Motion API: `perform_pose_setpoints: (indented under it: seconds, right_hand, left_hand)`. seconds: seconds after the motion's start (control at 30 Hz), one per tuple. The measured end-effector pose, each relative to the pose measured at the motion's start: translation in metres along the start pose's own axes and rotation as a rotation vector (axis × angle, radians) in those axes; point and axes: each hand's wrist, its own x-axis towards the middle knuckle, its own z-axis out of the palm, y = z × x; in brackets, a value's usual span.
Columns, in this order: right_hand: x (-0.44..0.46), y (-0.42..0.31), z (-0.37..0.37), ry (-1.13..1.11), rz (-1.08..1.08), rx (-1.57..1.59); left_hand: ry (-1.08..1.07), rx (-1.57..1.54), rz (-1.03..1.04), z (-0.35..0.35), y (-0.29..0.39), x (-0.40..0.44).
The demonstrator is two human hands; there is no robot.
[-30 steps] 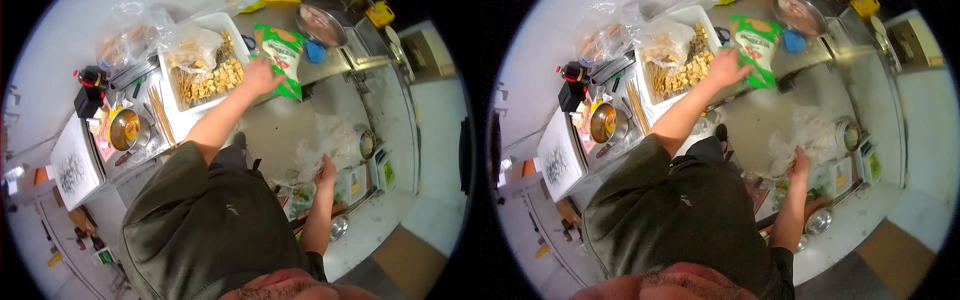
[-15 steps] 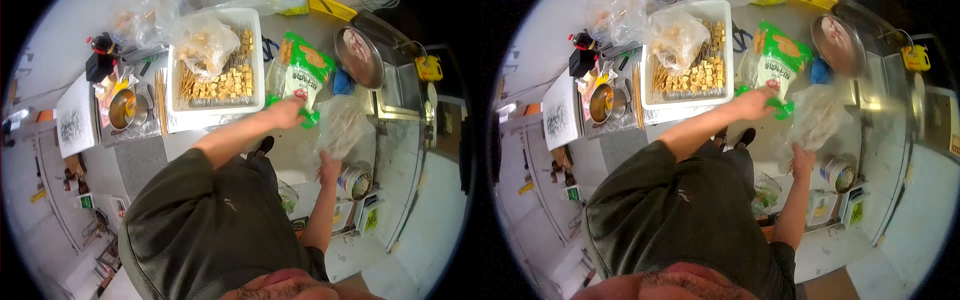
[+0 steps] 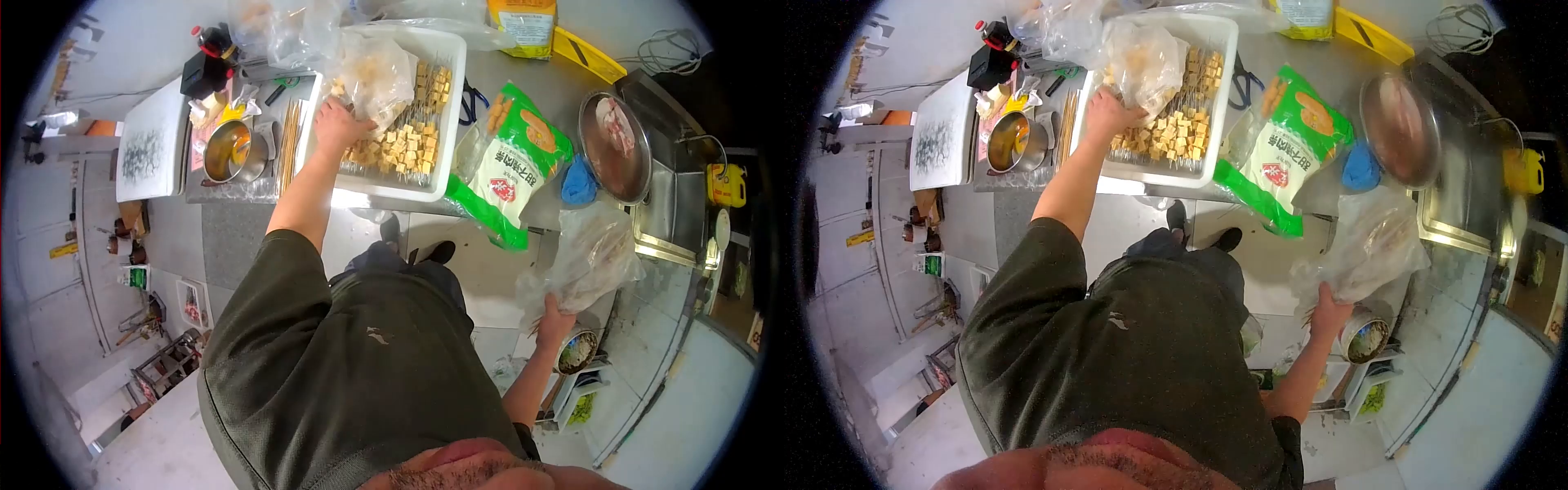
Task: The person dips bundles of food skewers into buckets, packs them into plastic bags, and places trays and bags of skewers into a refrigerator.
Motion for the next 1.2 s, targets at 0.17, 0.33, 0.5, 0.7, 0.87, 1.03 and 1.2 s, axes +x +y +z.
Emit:
perform_pose_setpoints:
  seconds: [0.17,0.33,0.5,0.7,0.87,1.03,1.2]
  right_hand:
    - [-0.007,-0.033,0.023,-0.007,-0.013,0.009]
    - [-0.013,-0.051,0.049,-0.055,-0.026,0.057]
    - [-0.019,-0.065,0.066,-0.052,-0.093,-0.011]
    - [-0.018,-0.075,0.072,-0.104,-0.152,-0.108]
    - [-0.018,-0.093,0.083,-0.096,-0.19,-0.067]
    - [-0.014,-0.124,0.107,-0.175,-0.194,0.037]
    - [-0.002,-0.156,0.172,-0.231,-0.262,0.183]
  left_hand:
    - [-0.111,0.146,0.127,-0.001,-0.017,0.002]
    - [-0.161,0.165,0.2,-0.009,-0.022,0.0]
    - [-0.174,-0.134,0.087,-0.019,-0.019,0.001]
    - [-0.19,-0.228,0.111,-0.024,-0.018,0.01]
    - [-0.236,-0.309,0.144,-0.033,-0.036,0.037]
    - [-0.236,-0.351,0.159,-0.058,-0.033,0.035]
    - [-0.271,-0.422,0.147,-0.037,-0.04,0.035]
